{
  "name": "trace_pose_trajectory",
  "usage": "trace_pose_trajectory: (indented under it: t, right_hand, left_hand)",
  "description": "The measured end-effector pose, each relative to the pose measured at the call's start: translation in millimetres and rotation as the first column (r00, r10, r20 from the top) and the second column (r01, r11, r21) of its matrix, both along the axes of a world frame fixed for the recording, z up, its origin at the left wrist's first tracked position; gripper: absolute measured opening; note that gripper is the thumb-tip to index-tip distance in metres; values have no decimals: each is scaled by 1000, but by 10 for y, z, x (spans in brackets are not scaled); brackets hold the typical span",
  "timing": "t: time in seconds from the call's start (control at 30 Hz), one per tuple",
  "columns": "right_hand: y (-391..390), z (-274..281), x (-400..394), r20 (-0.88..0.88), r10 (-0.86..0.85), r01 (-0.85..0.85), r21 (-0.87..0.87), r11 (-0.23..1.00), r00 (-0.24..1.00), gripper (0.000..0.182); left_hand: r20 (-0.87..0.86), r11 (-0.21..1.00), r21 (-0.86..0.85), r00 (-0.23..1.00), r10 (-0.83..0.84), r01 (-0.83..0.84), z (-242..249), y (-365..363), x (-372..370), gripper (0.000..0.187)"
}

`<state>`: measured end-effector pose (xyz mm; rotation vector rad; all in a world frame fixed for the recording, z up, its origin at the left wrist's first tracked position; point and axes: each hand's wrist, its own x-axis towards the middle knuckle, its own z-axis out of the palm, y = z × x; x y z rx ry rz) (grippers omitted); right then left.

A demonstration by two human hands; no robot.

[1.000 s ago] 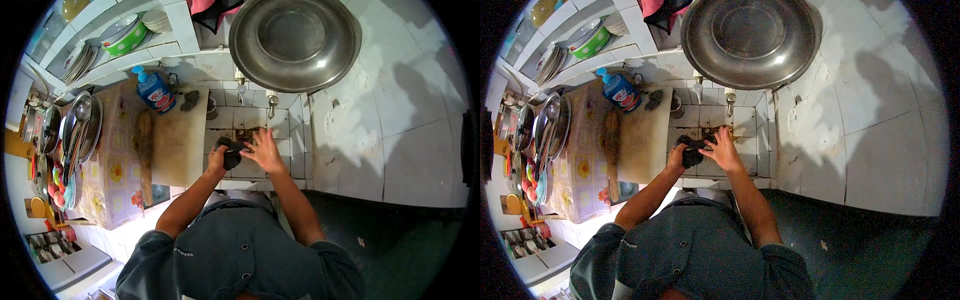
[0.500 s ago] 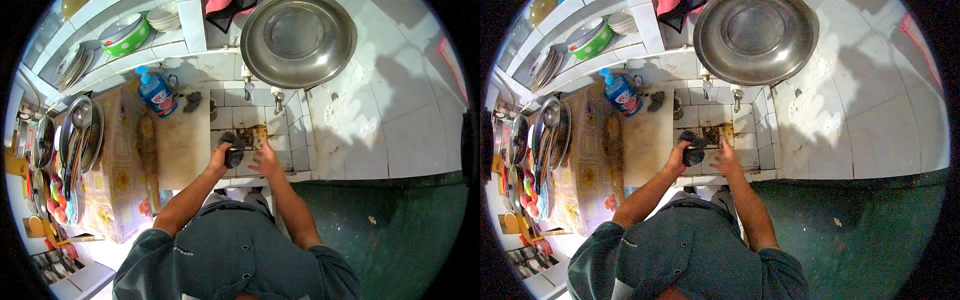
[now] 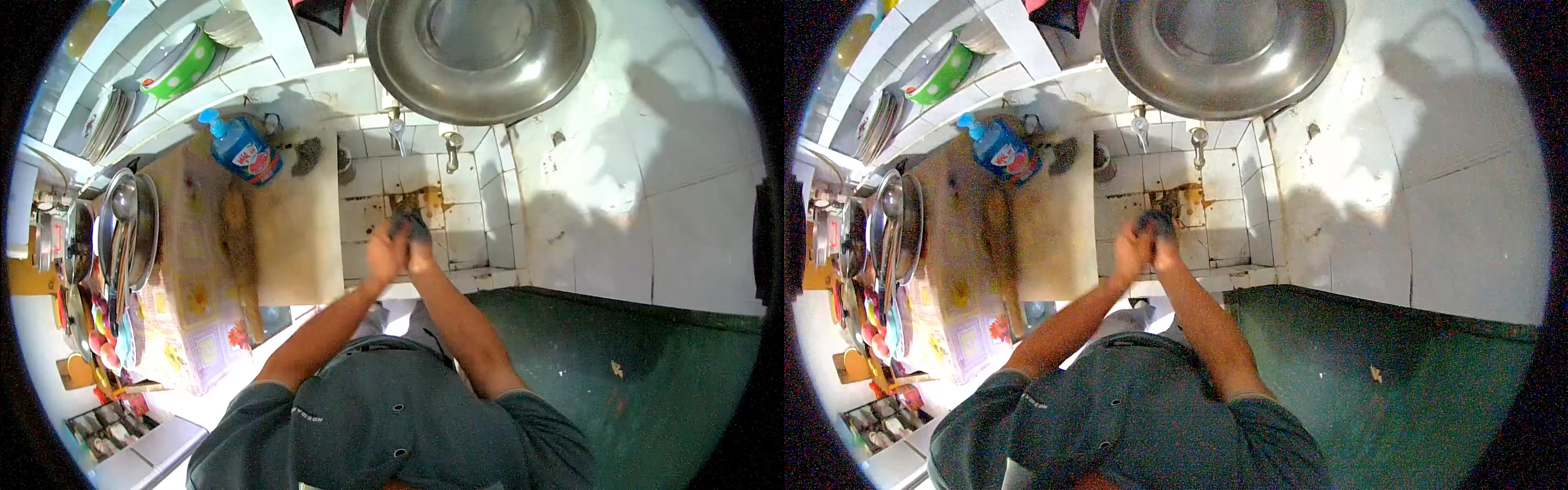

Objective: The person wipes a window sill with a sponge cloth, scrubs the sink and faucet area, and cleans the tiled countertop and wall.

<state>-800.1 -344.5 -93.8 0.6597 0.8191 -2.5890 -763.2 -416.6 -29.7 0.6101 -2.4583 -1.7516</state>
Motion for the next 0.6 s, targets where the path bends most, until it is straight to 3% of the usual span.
trace_pose_trajectory:
  t: [0.03,0.07,0.1,0.13,0.17,0.2,0.27,0.3,0.37,0.4,0.5,0.53,0.57,0.6]
  right_hand:
    - [-94,295,-5,-55,-3,13,198,980,998,26]
    - [-134,419,0,-16,62,-55,287,956,998,26]
    - [-120,516,-27,20,126,-124,372,920,992,27]
    - [-71,637,-86,-17,171,-158,296,942,985,42]
    - [8,755,-149,-8,169,-160,286,945,986,42]
    - [130,870,-231,-47,260,-246,203,948,964,38]
    - [382,834,-465,-142,408,-407,42,913,902,39]
    - [499,856,-501,-139,419,-417,42,908,897,39]
    - [686,955,-556,-358,565,-489,284,825,744,49]
    - [755,971,-571,-346,629,-537,329,776,696,62]
    - [786,1035,-582,-383,674,-522,433,735,632,70]
    - [777,1100,-579,-382,679,-526,434,731,628,70]
    - [763,1172,-561,-369,692,-554,418,720,621,75]
    - [747,1240,-539,-356,703,-580,400,710,615,81]
  left_hand:
    - [121,998,27,992,47,-51,0,-148,-183,46]
    - [240,993,50,967,88,-103,-16,-338,-339,47]
    - [186,983,137,978,92,-119,-416,-481,-450,43]
    - [138,919,363,984,112,-155,-418,-443,-482,41]
    - [102,808,563,985,138,-171,-419,-433,-449,40]
    - [116,812,554,983,146,-186,-335,-447,-364,40]
    - [129,598,784,987,101,-163,-91,-476,-355,52]
    - [132,595,785,985,111,-173,-113,-552,-317,52]
    - [148,618,786,976,-161,-17,-199,-812,-215,70]
    - [104,658,749,967,-234,79,-117,-850,-195,59]
    - [91,555,831,974,-205,39,-240,-948,-229,61]
    - [197,601,797,965,-173,-54,-157,-957,-238,83]
    - [197,600,798,966,-167,-59,-160,-948,-266,83]
    - [187,670,740,944,-273,48,-160,-947,-304,84]
